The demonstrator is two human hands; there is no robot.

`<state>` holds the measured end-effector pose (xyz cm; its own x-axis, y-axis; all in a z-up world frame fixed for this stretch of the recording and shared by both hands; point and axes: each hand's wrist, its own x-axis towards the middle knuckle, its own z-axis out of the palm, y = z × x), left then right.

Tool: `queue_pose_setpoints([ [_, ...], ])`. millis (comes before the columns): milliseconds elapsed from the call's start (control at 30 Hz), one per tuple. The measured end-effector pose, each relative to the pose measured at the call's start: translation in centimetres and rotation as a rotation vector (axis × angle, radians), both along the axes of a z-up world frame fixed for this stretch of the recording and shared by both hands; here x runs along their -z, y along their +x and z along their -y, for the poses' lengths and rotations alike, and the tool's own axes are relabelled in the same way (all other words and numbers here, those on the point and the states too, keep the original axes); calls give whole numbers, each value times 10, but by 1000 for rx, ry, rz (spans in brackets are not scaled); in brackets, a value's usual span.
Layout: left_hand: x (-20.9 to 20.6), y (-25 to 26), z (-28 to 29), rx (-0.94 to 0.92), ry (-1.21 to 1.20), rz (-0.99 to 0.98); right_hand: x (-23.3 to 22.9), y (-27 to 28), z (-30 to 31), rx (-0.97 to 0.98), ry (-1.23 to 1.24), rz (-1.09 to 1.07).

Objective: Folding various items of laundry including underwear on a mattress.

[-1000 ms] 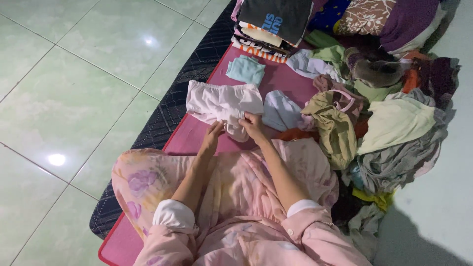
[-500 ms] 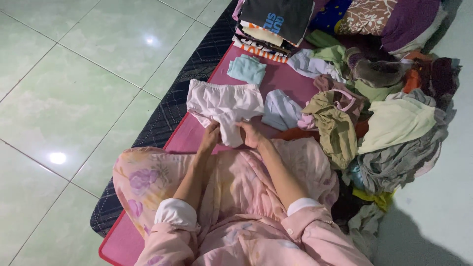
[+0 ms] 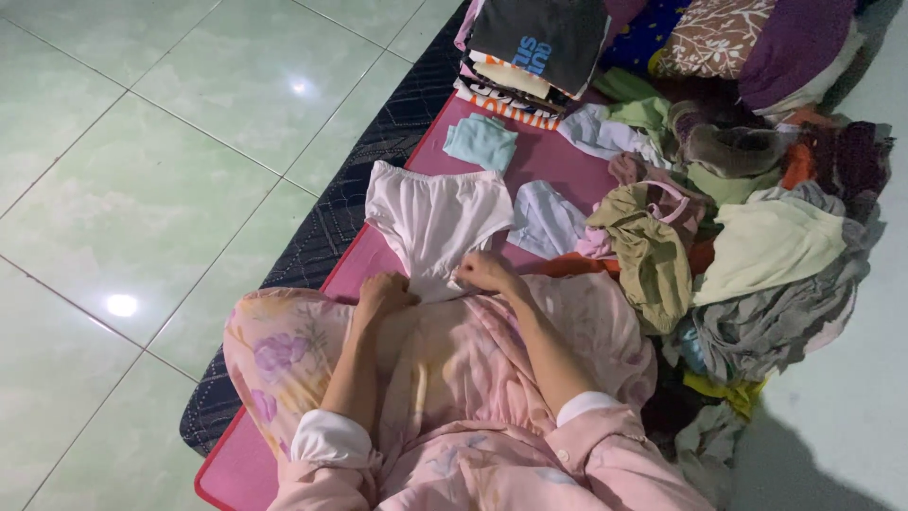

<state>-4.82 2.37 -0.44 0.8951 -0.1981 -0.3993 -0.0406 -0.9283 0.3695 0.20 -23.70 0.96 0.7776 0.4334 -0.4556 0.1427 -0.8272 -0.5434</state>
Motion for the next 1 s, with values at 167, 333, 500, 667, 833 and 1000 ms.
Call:
queue_pose_setpoints([
  [167, -2, 3, 4, -179, -157, 26, -31, -13, -11, 72, 181, 24],
  [333, 55, 14, 5, 347, -482, 375, -8, -21, -11, -25, 206, 45],
  [500, 14, -7, 19, 130, -297, 368, 43, -23, 1, -330, 88, 343],
  [667, 9, -4, -1, 22, 208, 257, 20, -7, 1, -215, 224, 427],
  [833, -24, 7, -7, -39, 169, -186, 46, 18, 5, 118, 297, 317],
  [1000, -9, 14, 1, -368, -305, 766, 37, 22, -7, 366, 444, 558],
])
